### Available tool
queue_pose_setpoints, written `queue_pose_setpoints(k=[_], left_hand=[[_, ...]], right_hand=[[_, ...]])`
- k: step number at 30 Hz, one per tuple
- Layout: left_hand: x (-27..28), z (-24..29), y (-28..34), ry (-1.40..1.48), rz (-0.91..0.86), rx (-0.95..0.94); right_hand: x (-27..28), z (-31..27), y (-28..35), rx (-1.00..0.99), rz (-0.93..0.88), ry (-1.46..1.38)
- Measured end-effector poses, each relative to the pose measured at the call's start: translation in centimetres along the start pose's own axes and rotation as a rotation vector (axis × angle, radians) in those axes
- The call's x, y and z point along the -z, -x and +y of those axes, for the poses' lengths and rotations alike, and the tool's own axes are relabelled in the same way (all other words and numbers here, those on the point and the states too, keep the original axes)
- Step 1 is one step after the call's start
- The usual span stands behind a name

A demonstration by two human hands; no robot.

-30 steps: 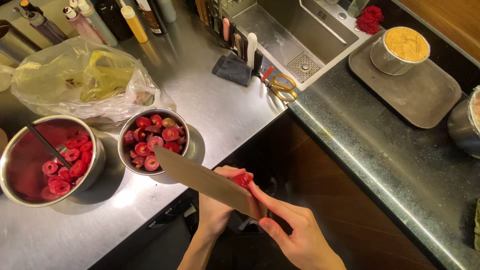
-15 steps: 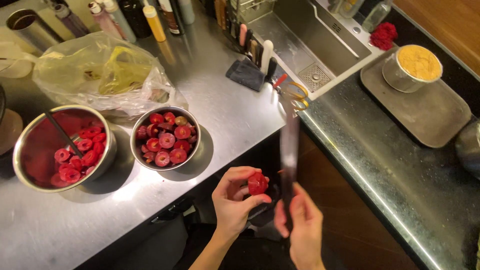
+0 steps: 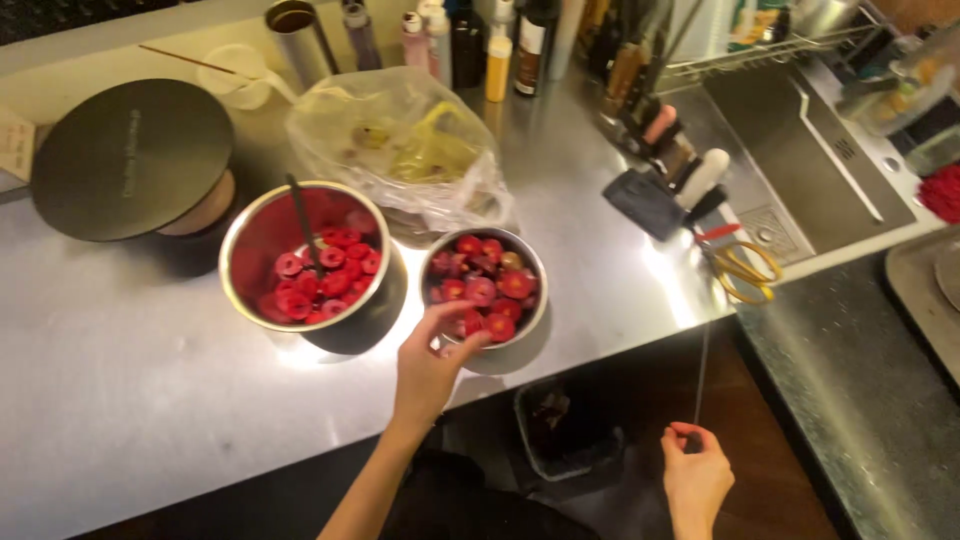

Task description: Peel and remove pits from cherries or similar small fruits using a kitchen knife.

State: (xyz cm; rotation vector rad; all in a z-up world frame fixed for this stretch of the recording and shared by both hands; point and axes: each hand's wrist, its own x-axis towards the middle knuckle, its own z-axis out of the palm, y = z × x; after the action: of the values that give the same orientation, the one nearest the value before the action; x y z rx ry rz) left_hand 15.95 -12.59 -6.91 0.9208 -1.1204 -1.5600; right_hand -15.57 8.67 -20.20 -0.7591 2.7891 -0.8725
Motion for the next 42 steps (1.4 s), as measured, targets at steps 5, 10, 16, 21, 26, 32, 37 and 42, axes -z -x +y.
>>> queue_pose_setpoints(k=[5,10,16,21,26,32,37,42], left_hand=[[10.9,1.6,-6.0,-1.152,0.346,-0.523],[22.1,0.3,-13.9,-1.496,0.497,-0.13],[28.9,-4.5,-19.9,-1.821,0.38,-0.112],[30.2,-7.0,-21.2,-1.86,0.231,-0.166],[27.4,0.1,-18.5,-1.648,0.271,-0.096],[11.6,3.3,-15.5,-0.88,-0.129,-0.128],[5.9,-5.5,-18.4,-1.008,-0.707,-0.658],[2.3,-7.8,-20.7,-1.131,-0.776,-0.785]], right_hand=[[0.7,-6.4,1.0,0.114,0.108,-0.2],[1.3,-15.9,2.0,0.099,-0.014,-0.253],[-0.1,-22.2,3.8,-0.064,-0.08,-0.451],[-0.1,-23.7,5.1,-0.164,-0.076,-0.477],[-0.1,-24.3,5.9,-0.152,-0.069,-0.5],[-1.6,-24.7,6.0,-0.153,-0.173,-0.561],[-1.4,-26.6,6.8,-0.198,-0.206,-0.57],[-1.2,-26.9,7.2,-0.208,-0.196,-0.554]])
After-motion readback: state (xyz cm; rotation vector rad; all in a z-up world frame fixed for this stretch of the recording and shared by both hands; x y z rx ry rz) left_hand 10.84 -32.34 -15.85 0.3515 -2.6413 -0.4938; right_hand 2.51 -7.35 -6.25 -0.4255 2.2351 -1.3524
